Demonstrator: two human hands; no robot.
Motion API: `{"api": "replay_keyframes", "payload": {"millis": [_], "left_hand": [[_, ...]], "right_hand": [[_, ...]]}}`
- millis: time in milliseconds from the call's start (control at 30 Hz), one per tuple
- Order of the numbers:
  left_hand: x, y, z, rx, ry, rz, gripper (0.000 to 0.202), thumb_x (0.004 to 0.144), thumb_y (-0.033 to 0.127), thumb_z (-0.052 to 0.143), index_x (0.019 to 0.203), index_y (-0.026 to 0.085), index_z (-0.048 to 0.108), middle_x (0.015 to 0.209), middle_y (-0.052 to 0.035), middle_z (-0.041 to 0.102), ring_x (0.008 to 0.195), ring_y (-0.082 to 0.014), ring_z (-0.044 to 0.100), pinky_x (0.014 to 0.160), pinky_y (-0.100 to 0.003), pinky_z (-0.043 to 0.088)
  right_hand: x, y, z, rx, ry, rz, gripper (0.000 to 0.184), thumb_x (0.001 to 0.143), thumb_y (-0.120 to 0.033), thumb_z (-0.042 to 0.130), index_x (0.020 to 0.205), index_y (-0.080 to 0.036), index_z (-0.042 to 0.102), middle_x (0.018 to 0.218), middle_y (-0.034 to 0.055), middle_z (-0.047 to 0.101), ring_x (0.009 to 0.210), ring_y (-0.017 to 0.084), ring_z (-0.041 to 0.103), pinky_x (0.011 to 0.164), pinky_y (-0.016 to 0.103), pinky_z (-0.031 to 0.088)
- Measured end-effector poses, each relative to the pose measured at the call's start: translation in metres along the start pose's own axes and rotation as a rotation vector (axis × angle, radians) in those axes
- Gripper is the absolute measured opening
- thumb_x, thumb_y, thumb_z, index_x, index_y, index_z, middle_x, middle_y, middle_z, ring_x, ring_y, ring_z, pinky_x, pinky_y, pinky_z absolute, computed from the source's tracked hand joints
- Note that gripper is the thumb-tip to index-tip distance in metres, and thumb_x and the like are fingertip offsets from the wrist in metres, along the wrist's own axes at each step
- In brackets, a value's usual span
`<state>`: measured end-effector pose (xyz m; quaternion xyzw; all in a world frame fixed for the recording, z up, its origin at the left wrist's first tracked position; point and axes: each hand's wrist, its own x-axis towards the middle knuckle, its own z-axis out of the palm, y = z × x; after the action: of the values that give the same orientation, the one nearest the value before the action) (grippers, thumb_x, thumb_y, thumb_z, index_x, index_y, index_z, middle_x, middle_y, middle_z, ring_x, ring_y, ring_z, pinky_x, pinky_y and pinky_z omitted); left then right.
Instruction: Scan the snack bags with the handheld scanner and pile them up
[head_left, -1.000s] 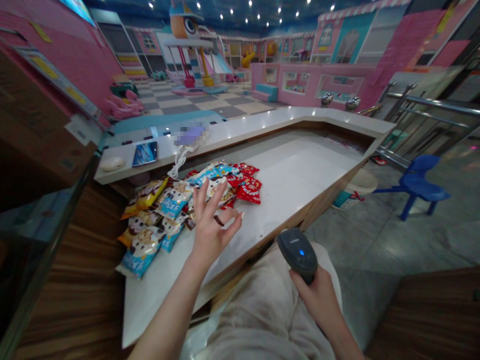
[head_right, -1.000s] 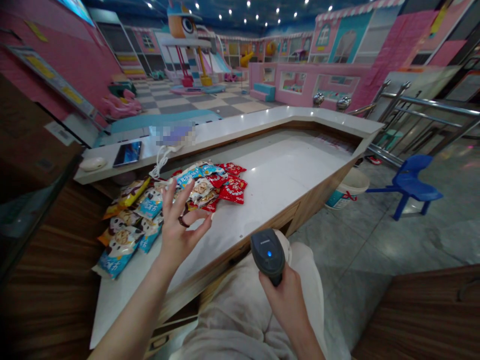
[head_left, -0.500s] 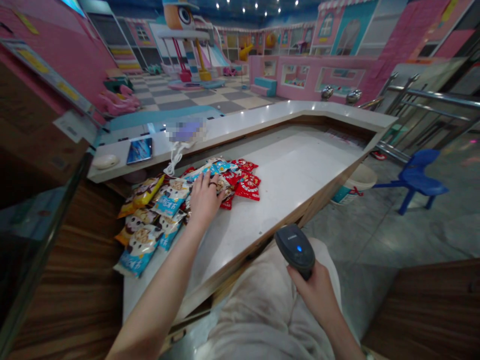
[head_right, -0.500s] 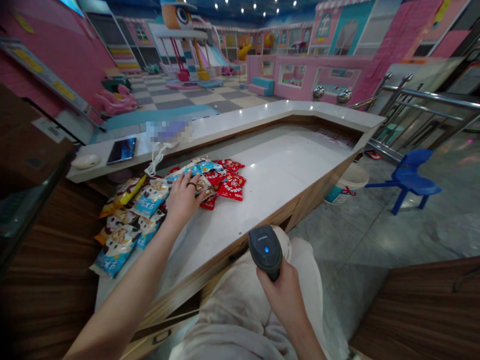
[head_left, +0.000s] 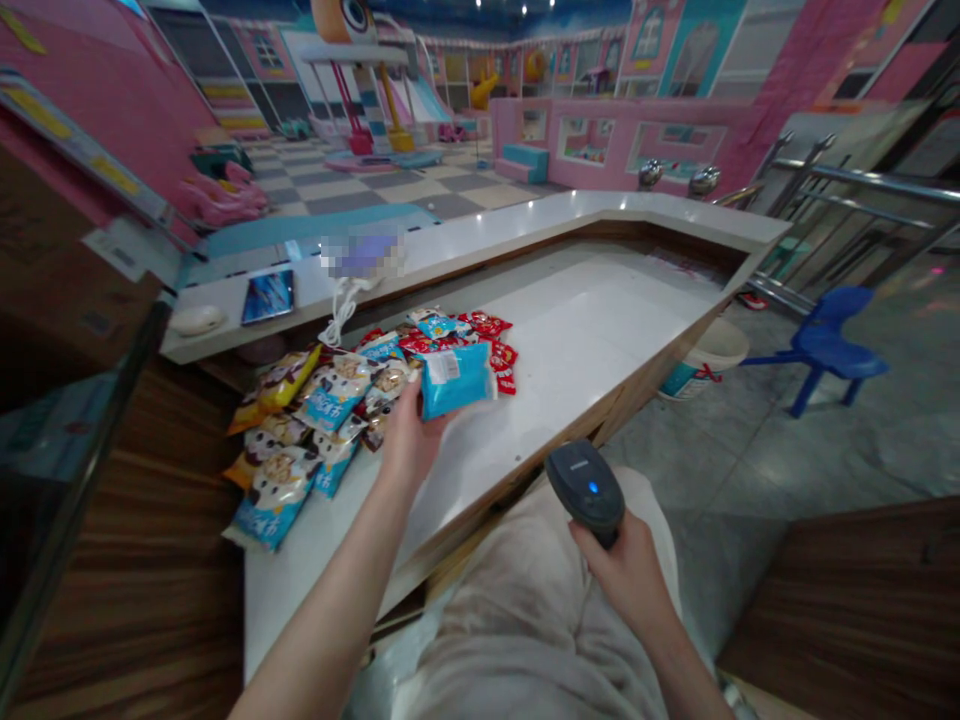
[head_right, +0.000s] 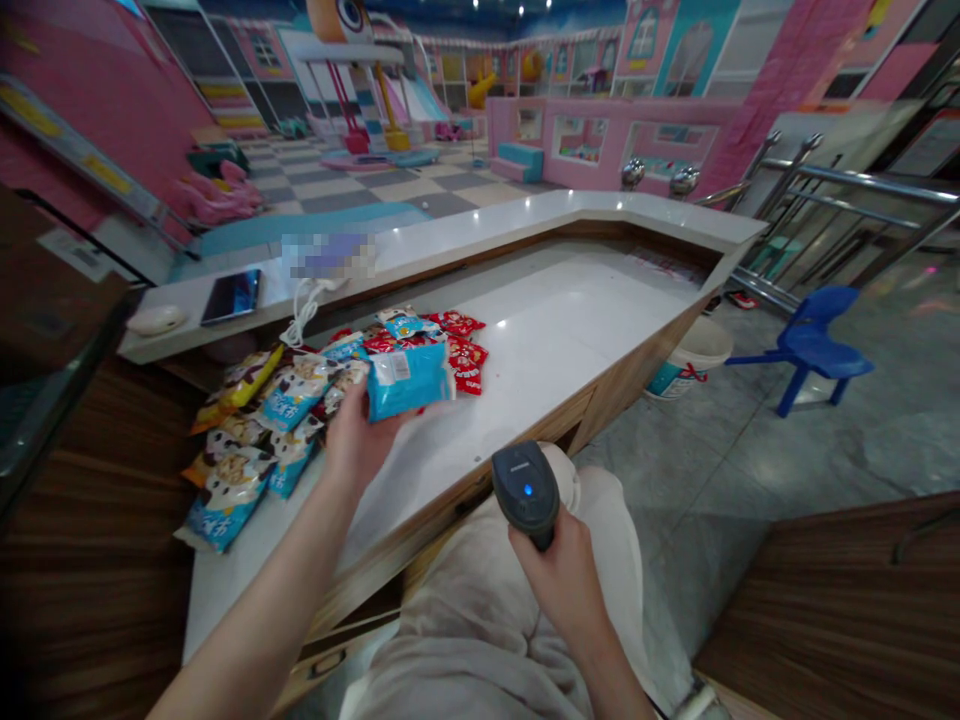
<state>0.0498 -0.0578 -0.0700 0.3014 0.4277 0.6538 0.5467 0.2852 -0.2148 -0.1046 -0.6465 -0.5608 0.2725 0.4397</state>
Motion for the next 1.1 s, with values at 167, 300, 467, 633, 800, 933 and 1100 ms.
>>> {"api": "replay_keyframes", "payload": {"millis": [167, 300, 467, 633, 800, 933, 1100], "left_hand": [[-0.007, -0.049, 0.0, -0.258, -0.078, -0.355, 0.036, 0.095, 0.043, 0.053, 0.118, 0.016, 0.063, 0.106, -0.0098, 0.075, 0.092, -0.0253, 0.072, 0.089, -0.053, 0.058], [-0.01, -0.074, -0.005, -0.198, -0.172, -0.325, 0.037, 0.087, 0.035, 0.07, 0.117, 0.015, 0.065, 0.11, -0.0104, 0.075, 0.099, -0.0239, 0.072, 0.095, -0.046, 0.057], [-0.014, -0.079, -0.007, -0.105, -0.229, -0.315, 0.033, 0.082, 0.033, 0.076, 0.108, 0.013, 0.069, 0.104, -0.0109, 0.076, 0.096, -0.0231, 0.073, 0.097, -0.041, 0.056], [-0.015, -0.076, -0.004, -0.103, -0.209, -0.305, 0.031, 0.078, 0.033, 0.08, 0.1, 0.013, 0.072, 0.098, -0.0078, 0.077, 0.083, -0.0167, 0.073, 0.084, -0.028, 0.058], [-0.015, -0.077, -0.004, -0.108, -0.2, -0.288, 0.033, 0.071, 0.029, 0.084, 0.098, 0.015, 0.072, 0.094, -0.0047, 0.077, 0.078, -0.0148, 0.072, 0.075, -0.024, 0.059], [-0.015, -0.075, -0.002, -0.101, -0.195, -0.312, 0.029, 0.075, 0.032, 0.081, 0.097, 0.015, 0.072, 0.095, -0.0068, 0.077, 0.078, -0.0148, 0.072, 0.077, -0.025, 0.059], [-0.016, -0.074, -0.002, -0.075, -0.198, -0.316, 0.031, 0.076, 0.035, 0.081, 0.098, 0.015, 0.071, 0.1, -0.0088, 0.077, 0.084, -0.0191, 0.073, 0.085, -0.032, 0.059]], "right_hand": [[0.002, -0.001, 0.004, 0.001, -0.035, -0.017, 0.016, 0.08, -0.03, 0.061, 0.078, -0.016, 0.068, 0.07, 0.0045, 0.073, 0.066, 0.024, 0.068, 0.06, 0.028, 0.05], [0.007, -0.008, 0.009, 0.01, -0.074, -0.035, 0.013, 0.08, -0.027, 0.062, 0.08, -0.016, 0.068, 0.072, 0.0042, 0.073, 0.068, 0.023, 0.068, 0.062, 0.027, 0.049], [0.013, -0.023, 0.017, 0.071, -0.131, -0.069, 0.011, 0.078, -0.02, 0.061, 0.085, -0.016, 0.069, 0.074, 0.0019, 0.072, 0.069, 0.021, 0.067, 0.063, 0.024, 0.048], [0.016, -0.03, 0.022, 0.076, -0.171, -0.077, 0.014, 0.077, -0.017, 0.062, 0.089, -0.016, 0.07, 0.079, 0.0032, 0.074, 0.073, 0.022, 0.068, 0.067, 0.025, 0.049], [0.017, -0.029, 0.021, 0.073, -0.164, -0.086, 0.013, 0.077, -0.018, 0.062, 0.087, -0.016, 0.07, 0.079, 0.0046, 0.074, 0.073, 0.022, 0.068, 0.068, 0.026, 0.05], [0.016, -0.028, 0.019, 0.056, -0.167, -0.072, 0.013, 0.078, -0.019, 0.062, 0.088, -0.016, 0.069, 0.078, 0.0043, 0.074, 0.071, 0.022, 0.067, 0.066, 0.026, 0.049], [0.014, -0.029, 0.018, 0.059, -0.159, -0.066, 0.011, 0.078, -0.019, 0.062, 0.085, -0.016, 0.069, 0.076, 0.0027, 0.073, 0.071, 0.021, 0.067, 0.065, 0.025, 0.049]]}}
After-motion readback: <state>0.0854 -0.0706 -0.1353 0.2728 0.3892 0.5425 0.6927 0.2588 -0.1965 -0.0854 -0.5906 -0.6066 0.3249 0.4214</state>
